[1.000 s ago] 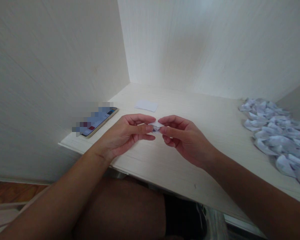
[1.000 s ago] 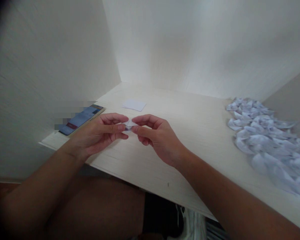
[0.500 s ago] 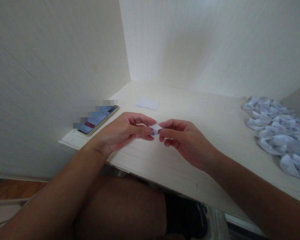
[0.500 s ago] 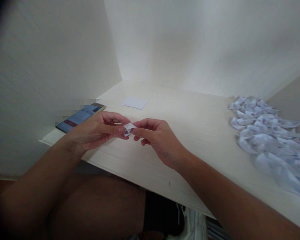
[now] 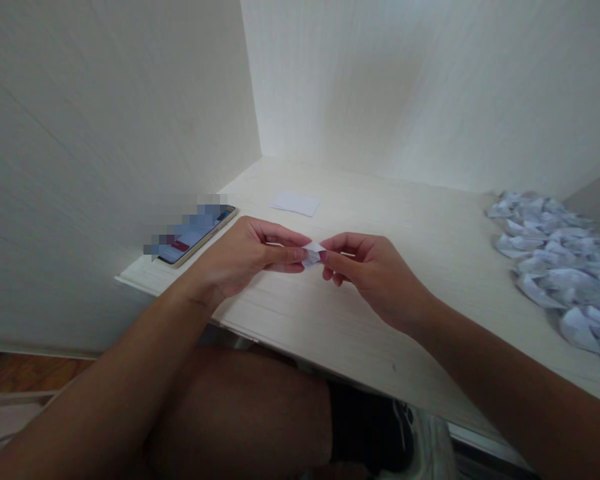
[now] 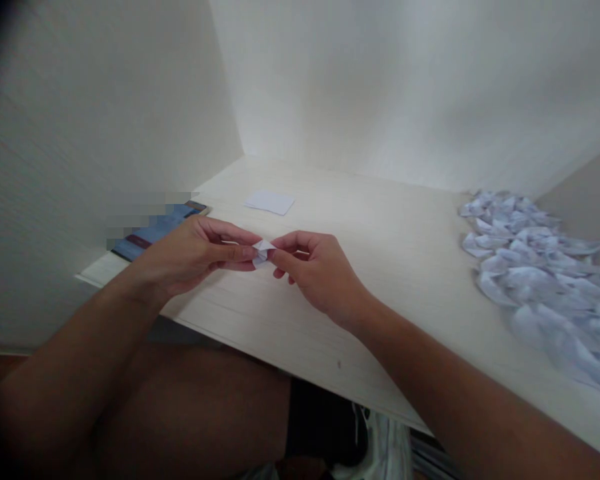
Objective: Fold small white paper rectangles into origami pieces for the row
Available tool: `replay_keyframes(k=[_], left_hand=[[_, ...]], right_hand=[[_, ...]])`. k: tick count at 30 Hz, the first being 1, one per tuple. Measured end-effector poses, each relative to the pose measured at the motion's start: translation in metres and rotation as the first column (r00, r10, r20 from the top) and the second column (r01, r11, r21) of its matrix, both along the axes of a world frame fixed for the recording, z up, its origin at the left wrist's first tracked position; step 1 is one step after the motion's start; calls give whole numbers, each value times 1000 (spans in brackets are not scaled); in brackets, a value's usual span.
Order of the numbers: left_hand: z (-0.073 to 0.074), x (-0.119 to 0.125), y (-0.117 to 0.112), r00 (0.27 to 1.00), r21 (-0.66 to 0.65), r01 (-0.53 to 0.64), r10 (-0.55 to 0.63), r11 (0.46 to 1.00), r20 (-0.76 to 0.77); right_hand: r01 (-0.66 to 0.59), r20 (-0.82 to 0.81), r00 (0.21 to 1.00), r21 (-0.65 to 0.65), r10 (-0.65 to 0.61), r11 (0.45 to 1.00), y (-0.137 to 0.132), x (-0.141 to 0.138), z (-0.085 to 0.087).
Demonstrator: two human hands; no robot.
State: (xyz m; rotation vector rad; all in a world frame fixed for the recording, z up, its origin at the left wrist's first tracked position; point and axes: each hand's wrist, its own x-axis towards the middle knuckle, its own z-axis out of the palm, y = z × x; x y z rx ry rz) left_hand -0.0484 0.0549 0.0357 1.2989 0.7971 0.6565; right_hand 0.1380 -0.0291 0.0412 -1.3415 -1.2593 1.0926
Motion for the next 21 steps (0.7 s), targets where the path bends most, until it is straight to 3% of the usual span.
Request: replay_keyframes(k=[5,11,21], left_hand=[[-1,1,-1,1000,25,-9,9,1000,-1],[1,6,-11,994,143,-112,110,983,23],[1,11,-16,987,80,-158,154,984,55]], right_hand=[[1,31,1000,7,-1,1000,-1,-1,0],[60,32,998,49,-61,997,0,0,-3],[66,91,993,77,-73,995,0,1,-3]])
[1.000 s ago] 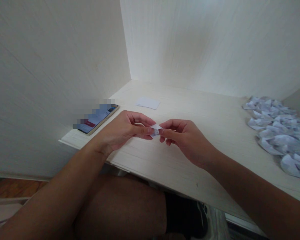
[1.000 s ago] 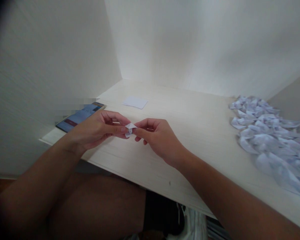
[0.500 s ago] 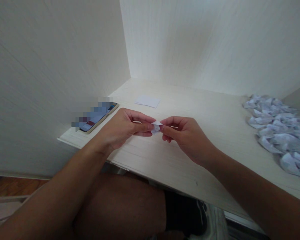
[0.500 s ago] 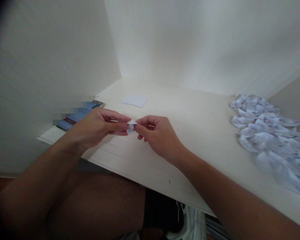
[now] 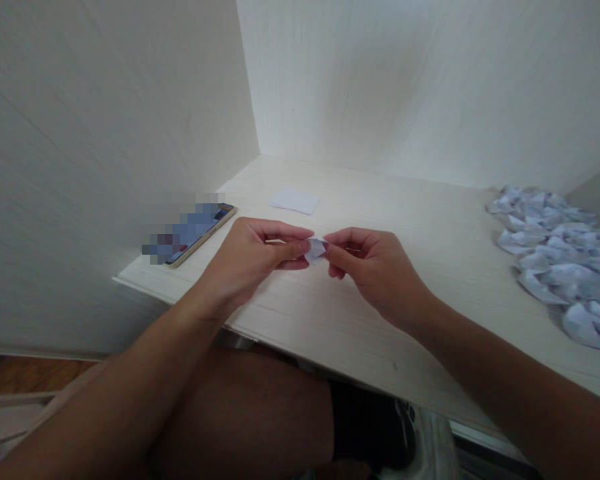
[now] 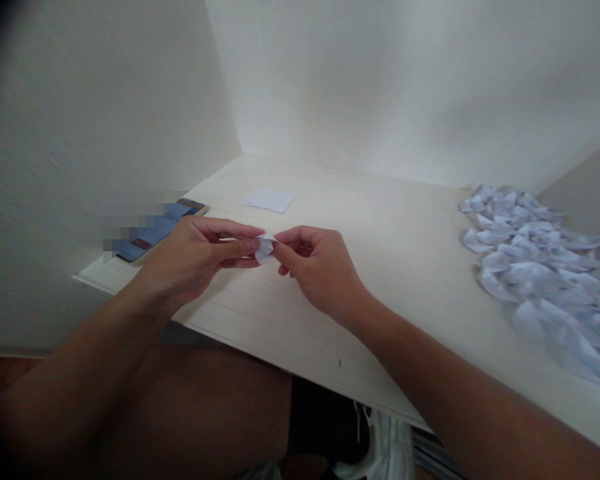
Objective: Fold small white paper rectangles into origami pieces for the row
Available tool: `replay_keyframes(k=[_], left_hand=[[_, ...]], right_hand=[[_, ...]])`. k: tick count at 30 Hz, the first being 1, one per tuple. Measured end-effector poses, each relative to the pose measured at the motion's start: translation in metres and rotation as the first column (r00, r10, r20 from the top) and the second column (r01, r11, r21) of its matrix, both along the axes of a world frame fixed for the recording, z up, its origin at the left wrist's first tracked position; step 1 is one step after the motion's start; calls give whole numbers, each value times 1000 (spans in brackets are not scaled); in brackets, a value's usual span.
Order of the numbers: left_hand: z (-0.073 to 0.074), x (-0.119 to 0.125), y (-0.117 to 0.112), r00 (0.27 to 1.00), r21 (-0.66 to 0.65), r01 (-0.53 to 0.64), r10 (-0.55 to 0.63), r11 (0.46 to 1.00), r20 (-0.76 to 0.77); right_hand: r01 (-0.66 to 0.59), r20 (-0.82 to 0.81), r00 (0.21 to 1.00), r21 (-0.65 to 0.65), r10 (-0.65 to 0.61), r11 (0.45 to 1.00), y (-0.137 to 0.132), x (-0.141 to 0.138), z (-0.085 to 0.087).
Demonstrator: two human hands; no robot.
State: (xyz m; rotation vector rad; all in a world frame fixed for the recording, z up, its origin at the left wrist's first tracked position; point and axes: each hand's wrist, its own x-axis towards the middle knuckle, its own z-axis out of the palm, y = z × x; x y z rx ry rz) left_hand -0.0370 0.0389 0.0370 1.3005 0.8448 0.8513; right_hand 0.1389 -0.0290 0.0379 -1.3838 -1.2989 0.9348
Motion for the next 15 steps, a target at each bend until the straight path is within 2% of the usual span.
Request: replay_keyframes(k=[7,15], left_hand=[[-3,5,-4,998,118,-54,56,992,-14],[-5,21,-15,967,263,-218,243,940,-70]], right_hand=[[49,41,998,54,-51,997,-2,-3,2],[164,51,984,111,-171,980,-4,-6,0]])
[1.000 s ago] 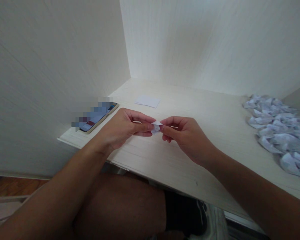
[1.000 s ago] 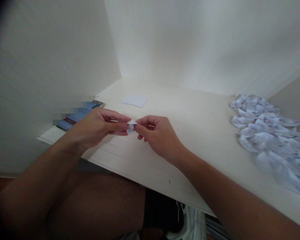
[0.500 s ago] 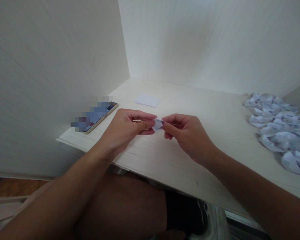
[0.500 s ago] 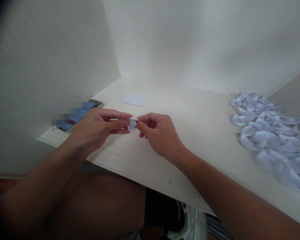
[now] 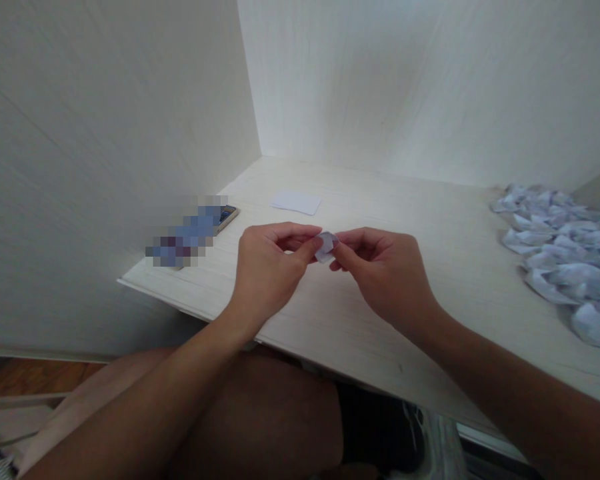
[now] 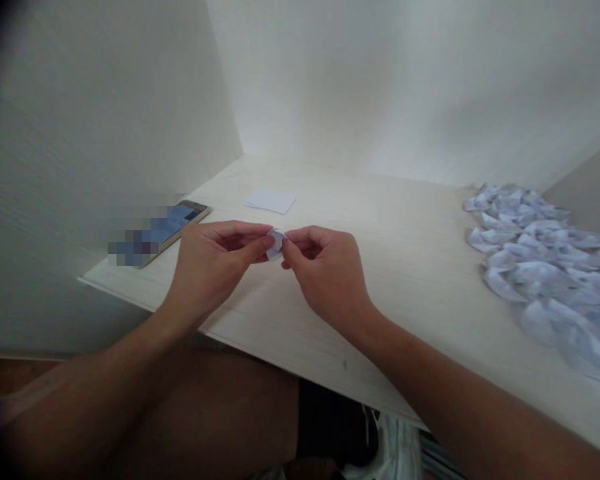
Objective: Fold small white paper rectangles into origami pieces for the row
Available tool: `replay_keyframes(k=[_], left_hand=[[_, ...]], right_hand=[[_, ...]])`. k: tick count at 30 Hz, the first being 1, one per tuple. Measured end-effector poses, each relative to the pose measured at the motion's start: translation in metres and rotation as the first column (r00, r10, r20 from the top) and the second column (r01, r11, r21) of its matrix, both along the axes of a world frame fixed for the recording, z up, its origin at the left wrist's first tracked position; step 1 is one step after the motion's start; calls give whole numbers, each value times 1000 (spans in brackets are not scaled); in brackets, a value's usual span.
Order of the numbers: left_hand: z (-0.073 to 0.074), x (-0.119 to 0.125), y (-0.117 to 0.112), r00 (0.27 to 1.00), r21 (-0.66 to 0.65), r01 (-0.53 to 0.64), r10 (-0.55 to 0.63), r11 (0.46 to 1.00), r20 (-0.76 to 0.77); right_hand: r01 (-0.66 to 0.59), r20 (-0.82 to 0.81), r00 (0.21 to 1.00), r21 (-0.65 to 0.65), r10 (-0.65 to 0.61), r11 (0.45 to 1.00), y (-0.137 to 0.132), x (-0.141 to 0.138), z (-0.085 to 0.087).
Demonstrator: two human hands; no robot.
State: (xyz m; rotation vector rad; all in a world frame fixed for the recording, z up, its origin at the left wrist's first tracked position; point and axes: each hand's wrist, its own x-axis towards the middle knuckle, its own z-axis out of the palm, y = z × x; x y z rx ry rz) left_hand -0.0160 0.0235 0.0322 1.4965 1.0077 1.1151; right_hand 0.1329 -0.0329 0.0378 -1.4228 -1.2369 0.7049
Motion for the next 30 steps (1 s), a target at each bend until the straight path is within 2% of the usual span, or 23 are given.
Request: replay_keyframes(k=[2,6,8,13,16,19,24,28,30], left_hand=[[-1,1,1,999,-39,30,-29,999,35],[0,-1,7,970,-179,196,-164,964,181],[3,-2,9,969,-174,223,-199,959,145],[11,-3,9,976,-72,205,-210,976,-60],[13,-3,9,972,-85,226,-231,970,-48],[13,-2,9,975,-54,211,-214,976,-59],[11,5,5,979,51,137,-127,989,-162],[9,11,1,964,213,45,13,976,-265],[9,12,1,959,257,53,23,965,-283]], right_hand=[[24,5,1000,19,-24,1000,1,1,0],[27,10,1000,24,-27,999,2,2,-2],[21,6,1000,19,-21,1000,3,3,-3],[10,2,1000,4,-10,1000,2,3,-5],[3,-11,1000,5,-3,1000,2,3,-4],[3,-5,1000,7,-3,1000,3,3,-3],[22,41,999,5,-22,1000,2,3,-6],[77,152,985,36,-82,996,0,4,-7],[97,174,979,41,-102,994,0,5,-7]])
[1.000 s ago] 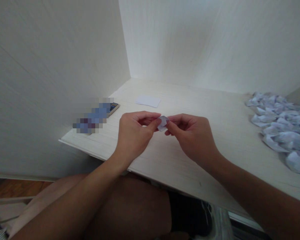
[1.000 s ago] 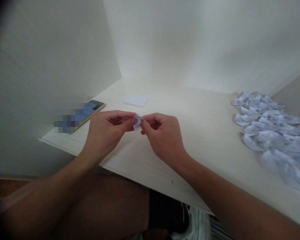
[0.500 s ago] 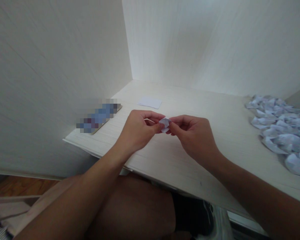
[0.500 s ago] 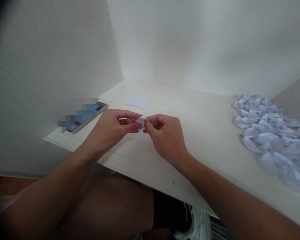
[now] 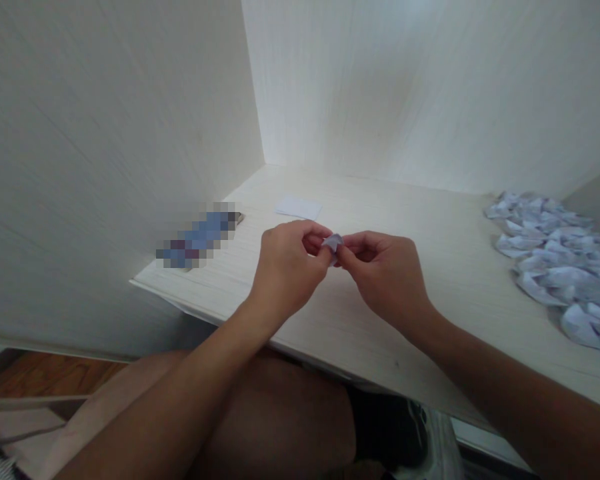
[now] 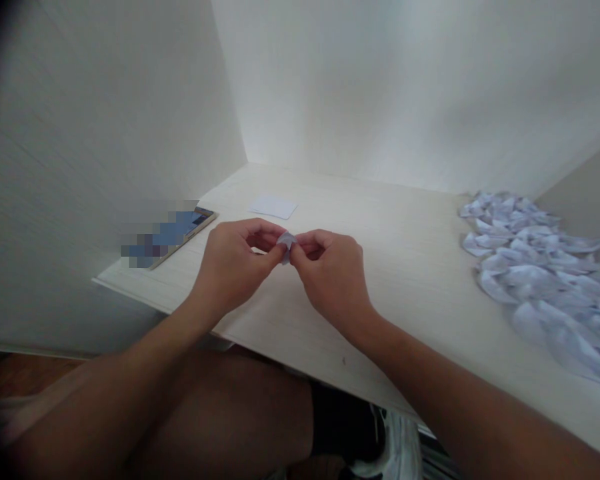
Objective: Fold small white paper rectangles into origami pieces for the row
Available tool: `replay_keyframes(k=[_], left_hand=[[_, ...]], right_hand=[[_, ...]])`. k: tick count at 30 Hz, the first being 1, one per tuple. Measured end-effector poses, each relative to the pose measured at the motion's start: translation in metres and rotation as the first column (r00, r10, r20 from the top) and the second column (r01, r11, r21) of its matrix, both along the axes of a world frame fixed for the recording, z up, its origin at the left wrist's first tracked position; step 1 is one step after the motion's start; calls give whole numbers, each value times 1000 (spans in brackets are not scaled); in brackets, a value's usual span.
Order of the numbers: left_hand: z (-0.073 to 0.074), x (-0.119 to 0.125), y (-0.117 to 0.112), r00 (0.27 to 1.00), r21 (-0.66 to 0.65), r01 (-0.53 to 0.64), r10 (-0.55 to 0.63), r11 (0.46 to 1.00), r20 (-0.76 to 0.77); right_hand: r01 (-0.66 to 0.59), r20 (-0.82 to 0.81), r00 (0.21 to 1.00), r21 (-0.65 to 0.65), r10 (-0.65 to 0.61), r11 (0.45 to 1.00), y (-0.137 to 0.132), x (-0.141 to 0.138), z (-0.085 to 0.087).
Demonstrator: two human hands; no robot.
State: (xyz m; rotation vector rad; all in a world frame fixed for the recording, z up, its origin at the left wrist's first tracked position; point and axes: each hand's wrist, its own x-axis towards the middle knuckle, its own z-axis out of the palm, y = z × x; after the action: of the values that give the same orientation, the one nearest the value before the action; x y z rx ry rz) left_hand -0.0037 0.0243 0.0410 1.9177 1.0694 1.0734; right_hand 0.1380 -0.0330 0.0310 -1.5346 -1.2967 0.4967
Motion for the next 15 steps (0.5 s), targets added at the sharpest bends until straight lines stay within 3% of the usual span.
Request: replay_keyframes(k=[3,8,15], left_hand=[[1,-2,3,998,-39,65,-65,997,-7],[1,-6,5,994,45,75,-71,996,-88],[4,-5,5,998,-178,51,-46,983,31]], right_hand=[[-7,-1,1000,1,7,1000,1,1,0],[-24,-5,1000,-22,24,999,1,-1,-1],[-10,69,998,14,9,1000,-2,-5,0]])
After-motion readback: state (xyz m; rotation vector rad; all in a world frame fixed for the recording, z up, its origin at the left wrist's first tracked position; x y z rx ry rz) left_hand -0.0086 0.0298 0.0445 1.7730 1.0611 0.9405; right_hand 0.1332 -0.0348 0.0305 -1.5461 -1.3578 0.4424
